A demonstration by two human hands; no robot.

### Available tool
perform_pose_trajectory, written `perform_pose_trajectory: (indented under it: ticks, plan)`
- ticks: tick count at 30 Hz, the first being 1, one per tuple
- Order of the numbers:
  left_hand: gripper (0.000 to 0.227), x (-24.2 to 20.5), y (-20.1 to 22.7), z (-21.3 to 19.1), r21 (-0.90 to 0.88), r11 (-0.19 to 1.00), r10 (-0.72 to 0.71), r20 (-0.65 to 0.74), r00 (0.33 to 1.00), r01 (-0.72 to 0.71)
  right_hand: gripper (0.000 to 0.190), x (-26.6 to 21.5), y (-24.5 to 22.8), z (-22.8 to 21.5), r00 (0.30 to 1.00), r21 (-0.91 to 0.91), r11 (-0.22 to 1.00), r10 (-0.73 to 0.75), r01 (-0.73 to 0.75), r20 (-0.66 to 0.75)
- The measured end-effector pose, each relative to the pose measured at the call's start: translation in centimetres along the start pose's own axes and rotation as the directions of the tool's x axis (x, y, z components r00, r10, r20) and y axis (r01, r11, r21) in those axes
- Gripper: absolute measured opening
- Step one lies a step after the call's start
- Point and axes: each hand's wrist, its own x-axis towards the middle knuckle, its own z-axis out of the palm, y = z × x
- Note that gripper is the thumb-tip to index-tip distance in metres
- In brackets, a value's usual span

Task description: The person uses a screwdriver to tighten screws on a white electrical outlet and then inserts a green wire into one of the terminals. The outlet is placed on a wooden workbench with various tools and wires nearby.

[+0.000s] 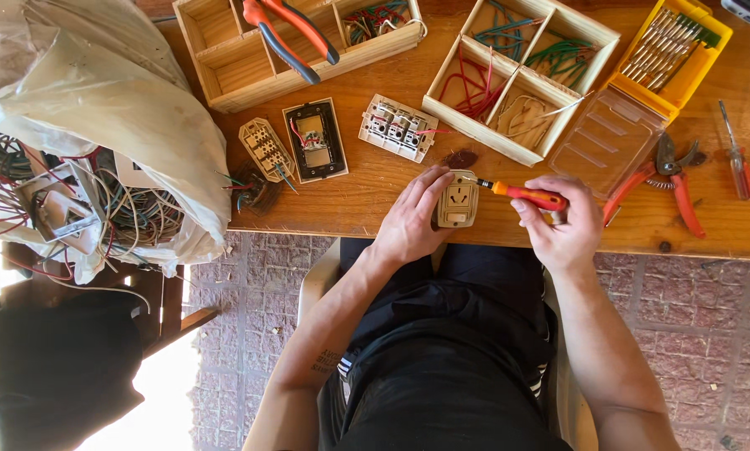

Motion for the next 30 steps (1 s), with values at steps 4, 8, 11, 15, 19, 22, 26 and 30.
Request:
perform_pose_trajectory:
  ticks: [4,8,11,15,19,22,26,30]
  plan:
    - [0.101,-0.3,0.1,0.0,0.088,0.996,0.002,-0.001,1.000,-0.002,0.028,2.5,-2.6,1.1,0.976,-0.114,0.971,-0.203,0.211,0.074]
    - [0.103,-0.3,0.0,0.1,0.120,0.993,-0.010,0.019,1.000,0.007,0.028,3.8,-3.3,2.0,0.971,-0.084,0.974,-0.201,0.213,0.126]
    - [0.103,-0.1,0.1,0.1,0.138,0.990,-0.026,0.034,0.999,0.021,0.029,4.5,-3.2,2.4,0.963,-0.086,0.969,-0.216,0.232,0.159]
    - [0.103,-0.1,0.1,0.3,0.134,0.991,-0.027,0.040,0.999,0.021,0.027,5.1,-2.3,3.0,0.949,-0.067,0.962,-0.250,0.266,0.191]
    - [0.104,0.0,0.1,0.3,0.129,0.991,-0.035,0.049,0.998,0.028,0.028,5.6,-2.1,3.9,0.948,-0.054,0.967,-0.234,0.251,0.217]
    - [0.106,0.0,-0.1,0.4,0.140,0.990,-0.028,0.055,0.998,0.020,0.028,6.1,-2.1,4.4,0.936,-0.047,0.963,-0.247,0.267,0.250]
    - [0.105,0.3,0.1,0.1,0.139,0.990,-0.026,0.056,0.998,0.018,0.032,6.7,-2.4,4.2,0.915,-0.086,0.962,-0.216,0.259,0.340]
    - [0.104,0.3,0.1,0.1,0.127,0.992,-0.030,0.064,0.997,0.022,0.040,7.5,-2.9,4.0,0.883,-0.108,0.956,-0.204,0.272,0.422]
